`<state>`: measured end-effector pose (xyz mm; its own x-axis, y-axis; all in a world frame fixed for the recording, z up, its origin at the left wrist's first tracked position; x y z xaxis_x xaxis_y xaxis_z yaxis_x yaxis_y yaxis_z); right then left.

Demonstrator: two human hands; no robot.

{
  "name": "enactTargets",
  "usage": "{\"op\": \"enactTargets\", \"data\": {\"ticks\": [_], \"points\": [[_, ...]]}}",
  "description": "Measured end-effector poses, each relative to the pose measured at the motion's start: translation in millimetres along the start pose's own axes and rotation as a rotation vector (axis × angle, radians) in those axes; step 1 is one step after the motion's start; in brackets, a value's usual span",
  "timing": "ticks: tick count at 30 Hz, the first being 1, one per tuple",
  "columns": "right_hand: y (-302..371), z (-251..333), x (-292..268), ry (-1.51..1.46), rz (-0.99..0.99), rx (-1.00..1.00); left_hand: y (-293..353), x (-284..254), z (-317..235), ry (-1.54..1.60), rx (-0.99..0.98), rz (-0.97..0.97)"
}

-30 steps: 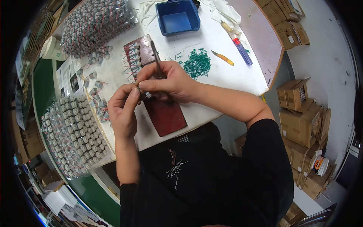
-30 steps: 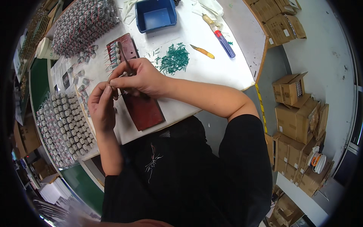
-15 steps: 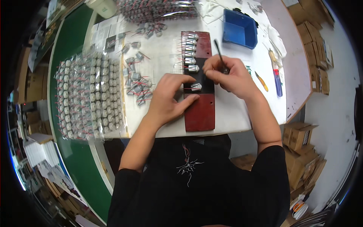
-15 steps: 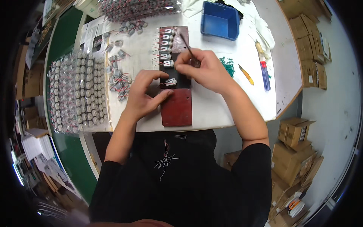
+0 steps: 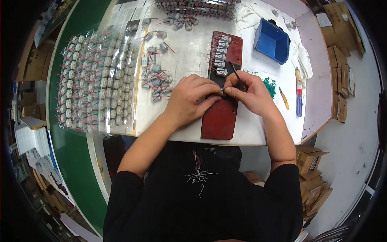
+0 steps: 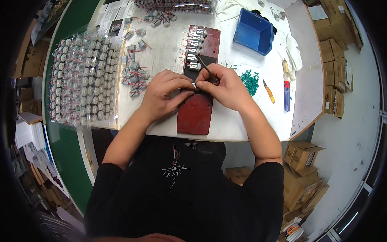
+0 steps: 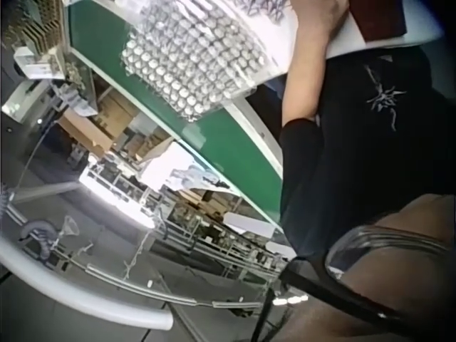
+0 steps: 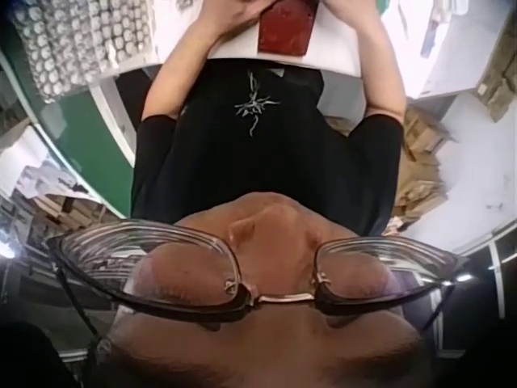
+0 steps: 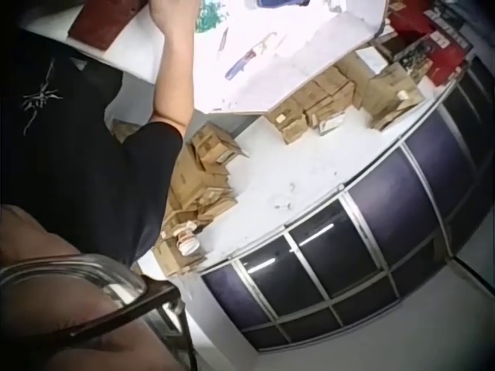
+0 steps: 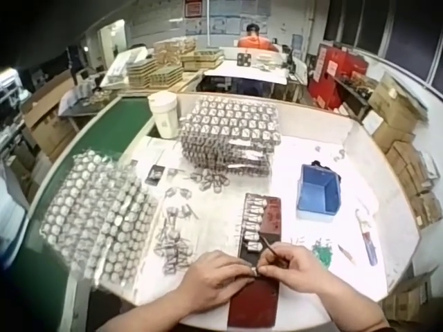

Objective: Assembling small electronic components into a housing using a precision tool on a production line.

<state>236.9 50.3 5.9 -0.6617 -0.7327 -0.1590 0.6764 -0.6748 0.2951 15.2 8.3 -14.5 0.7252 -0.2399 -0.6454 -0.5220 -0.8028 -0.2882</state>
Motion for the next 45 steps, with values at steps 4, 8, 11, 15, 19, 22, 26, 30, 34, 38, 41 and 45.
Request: {"op": "enactTargets", "data": {"ticks": [4, 8, 11, 15, 19, 22, 26, 30, 34, 38, 41, 45], "points": [[1, 6, 6, 0.035, -0.060, 0.017, 1, 0, 0, 0.039, -0.043, -0.001], [0, 7, 9, 0.070, -0.092, 0.026, 1, 2, 0, 0.073, -0.079, -0.001], [1, 10, 12, 0.189, -0.109, -0.005, 1, 1, 0, 0.077, -0.090, 0.001], [1, 12, 14, 0.287, -0.134, -0.029, -1, 1, -2, 0.094, -0.104, 0.011], [0, 13, 12, 0.250, -0.113, 0.005, -4, 1, -12, 0.114, -0.200, 0.009], [0, 9, 11, 0.209, -0.101, 0.025, -5, 0, -11, 0.136, -0.246, 0.016], [1, 8, 11, 0.191, -0.096, 0.031, -5, 0, -9, 0.158, -0.252, 0.039], [0, 7, 10, 0.210, -0.094, 0.045, -8, 3, -8, 0.156, -0.247, 0.025], [2, 9, 10, 0.231, -0.149, 0.108, -10, 8, -6, 0.157, -0.242, -0.009], [12, 24, 11, 0.370, -0.209, 0.162, -10, 7, -3, 0.160, -0.251, 0.027], [19, 29, 5, 0.521, -0.211, 0.055, -12, 3, -1, 0.209, -0.254, 0.075], [28, 32, -3, 0.918, -0.138, -0.191, -15, -1, -3, 0.223, -0.282, 0.121]]}}
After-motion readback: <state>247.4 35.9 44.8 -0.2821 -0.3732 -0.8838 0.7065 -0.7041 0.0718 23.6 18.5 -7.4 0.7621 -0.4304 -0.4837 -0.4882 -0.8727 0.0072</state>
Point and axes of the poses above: each hand's wrist, its own y-axis away from the middle knuckle, its own x-axis out of the palm, z = x × y, the point moved 1 cm from there along -y, towards the middle knuckle, and after that the axes turned 14 degrees about z, right-handed, at the moved point
